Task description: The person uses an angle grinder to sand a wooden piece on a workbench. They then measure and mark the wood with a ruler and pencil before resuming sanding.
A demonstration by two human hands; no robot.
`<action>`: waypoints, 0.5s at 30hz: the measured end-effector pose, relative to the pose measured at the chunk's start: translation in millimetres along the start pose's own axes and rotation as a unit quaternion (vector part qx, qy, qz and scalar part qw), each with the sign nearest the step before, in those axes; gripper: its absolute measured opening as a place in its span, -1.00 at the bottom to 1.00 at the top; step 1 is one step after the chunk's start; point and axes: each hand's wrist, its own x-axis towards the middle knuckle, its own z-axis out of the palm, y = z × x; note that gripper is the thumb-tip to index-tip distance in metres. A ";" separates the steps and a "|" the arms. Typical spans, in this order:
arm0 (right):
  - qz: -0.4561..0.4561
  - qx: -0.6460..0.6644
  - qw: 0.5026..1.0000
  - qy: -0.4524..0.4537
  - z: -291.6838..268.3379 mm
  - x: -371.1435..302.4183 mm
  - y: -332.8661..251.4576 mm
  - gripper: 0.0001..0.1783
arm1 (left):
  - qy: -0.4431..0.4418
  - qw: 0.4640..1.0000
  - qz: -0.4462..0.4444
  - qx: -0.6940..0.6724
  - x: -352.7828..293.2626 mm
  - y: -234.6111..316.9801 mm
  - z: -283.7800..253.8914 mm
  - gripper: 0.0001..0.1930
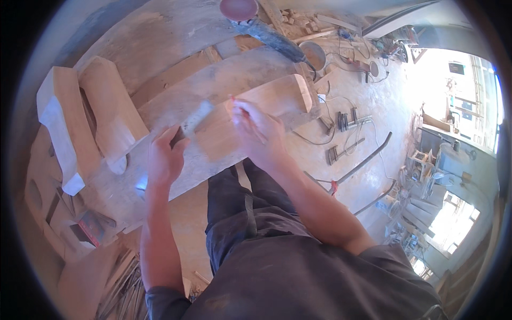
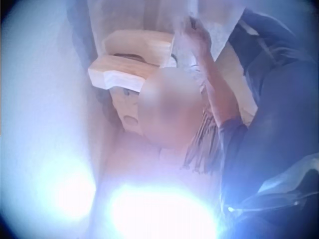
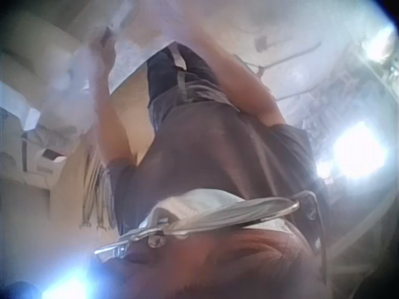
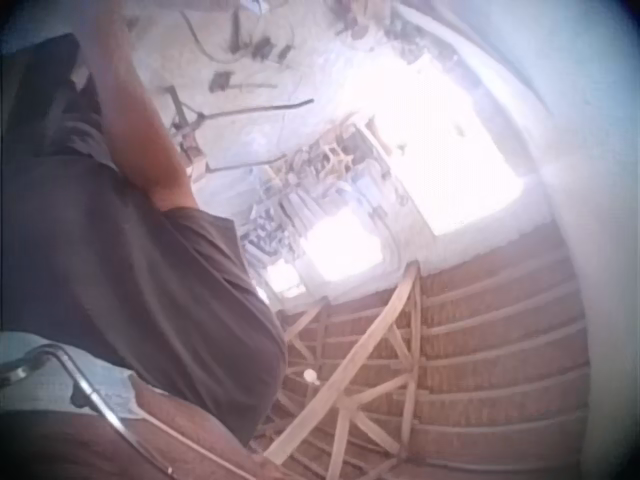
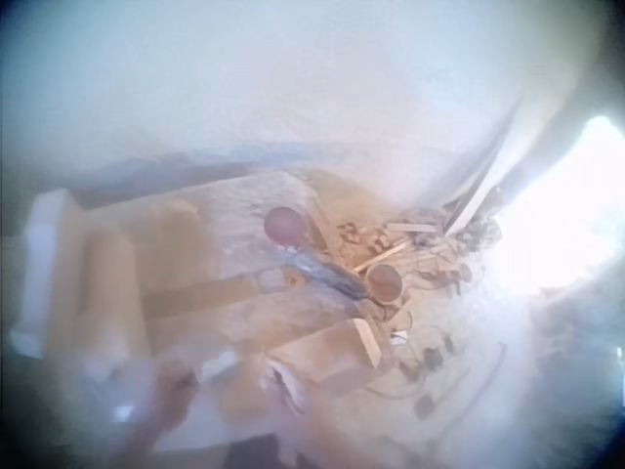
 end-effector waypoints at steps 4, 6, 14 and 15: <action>-0.056 0.023 0.998 0.007 7.1 -15.3 18.7 -0.71 | 0.015 0.946 -0.198 -0.256 -32.3 -28.9 18.5 -0.65; -0.106 0.002 0.994 0.012 19.0 -18.0 36.7 -0.68 | 0.052 0.905 -0.202 -0.370 -35.9 -32.9 43.0 -0.58; -0.175 -0.030 0.984 0.012 31.0 -21.8 48.8 -0.68 | 0.162 0.919 -0.188 -0.305 -8.8 4.9 88.5 -0.67; -0.180 -0.028 0.983 0.011 31.7 -22.2 51.9 -0.68 | 0.165 0.917 -0.209 -0.298 -10.4 10.9 90.6 -0.68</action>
